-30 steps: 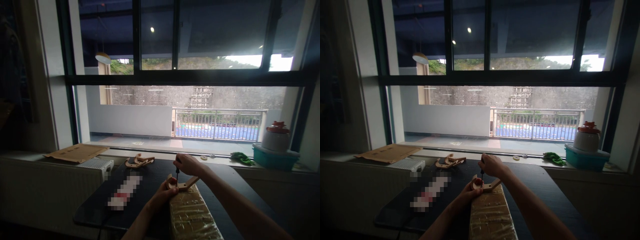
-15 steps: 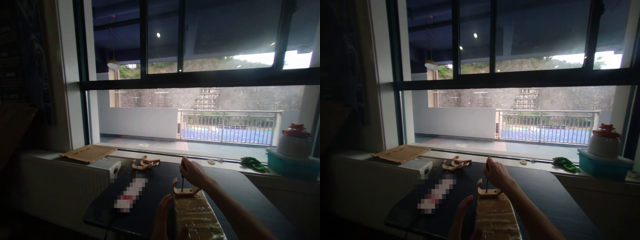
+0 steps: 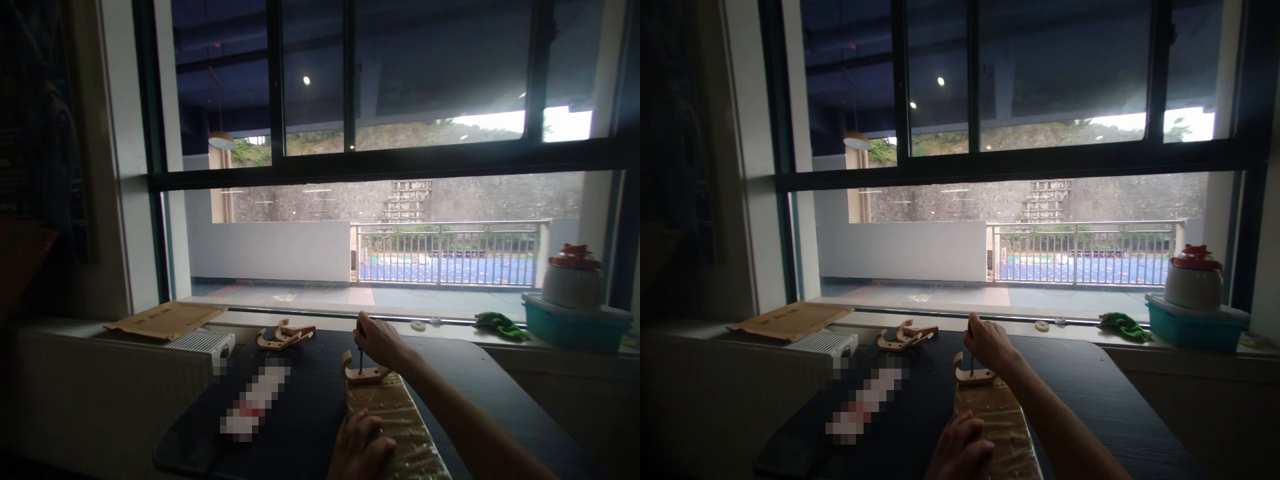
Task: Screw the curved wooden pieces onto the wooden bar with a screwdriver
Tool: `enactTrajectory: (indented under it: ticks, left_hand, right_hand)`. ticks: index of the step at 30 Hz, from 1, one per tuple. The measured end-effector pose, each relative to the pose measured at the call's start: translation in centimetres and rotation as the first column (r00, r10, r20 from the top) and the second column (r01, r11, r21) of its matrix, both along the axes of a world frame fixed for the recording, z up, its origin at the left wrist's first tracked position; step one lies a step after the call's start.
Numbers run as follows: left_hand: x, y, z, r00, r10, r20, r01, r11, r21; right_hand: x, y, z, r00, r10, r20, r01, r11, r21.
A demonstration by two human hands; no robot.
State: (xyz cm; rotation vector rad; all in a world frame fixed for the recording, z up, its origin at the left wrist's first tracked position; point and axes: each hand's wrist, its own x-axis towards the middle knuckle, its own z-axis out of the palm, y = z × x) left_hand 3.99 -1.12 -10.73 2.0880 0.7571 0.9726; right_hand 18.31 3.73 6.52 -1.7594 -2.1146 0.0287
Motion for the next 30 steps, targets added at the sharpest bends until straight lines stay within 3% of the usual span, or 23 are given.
enactTrajectory:
  ticks: [5,11,13,15,17,19,22,26,30]
  left_hand:
    - [0.7,2.1,3.0,0.998,-0.040,0.047,0.032,0.987,0.158]
    - [0.1,2.8,5.6,0.996,-0.082,0.022,0.082,0.997,0.005]
    - [0.0,4.3,6.9,0.981,0.009,0.194,0.003,0.998,-0.060]
    - [0.1,6.8,8.2,0.898,0.206,0.389,-0.139,0.971,-0.194]
    - [0.6,9.8,9.1,0.864,0.282,0.416,-0.177,0.945,-0.275]
    - [1.1,12.5,9.5,0.877,0.263,0.403,-0.113,0.927,-0.359]
    - [1.7,15.1,9.5,0.921,0.113,0.373,0.086,0.875,-0.477]
    - [1.9,16.4,8.8,0.923,-0.053,0.382,0.279,0.775,-0.567]
    - [2.2,17.0,7.3,0.896,-0.062,0.440,0.336,0.742,-0.580]
  right_hand:
    - [0.1,2.6,0.8,0.997,-0.063,0.033,0.062,0.998,0.005]
    - [1.4,5.3,0.9,0.995,-0.091,0.045,0.092,0.996,-0.019]
    - [1.7,6.0,0.7,0.995,-0.085,0.043,0.086,0.996,-0.036]
    - [2.0,6.7,0.5,0.996,-0.076,0.039,0.078,0.996,-0.050]
    - [2.2,7.2,0.5,0.997,-0.064,0.033,0.065,0.996,-0.057]
    - [2.5,7.7,0.5,0.999,-0.046,0.026,0.047,0.997,-0.054]
    - [3.0,8.0,0.4,1.000,-0.011,0.012,0.011,1.000,-0.023]
    - [3.6,8.6,-0.5,0.998,0.057,-0.022,-0.057,0.998,0.029]
    - [3.9,9.6,-1.5,0.986,0.147,-0.074,-0.143,0.988,0.050]
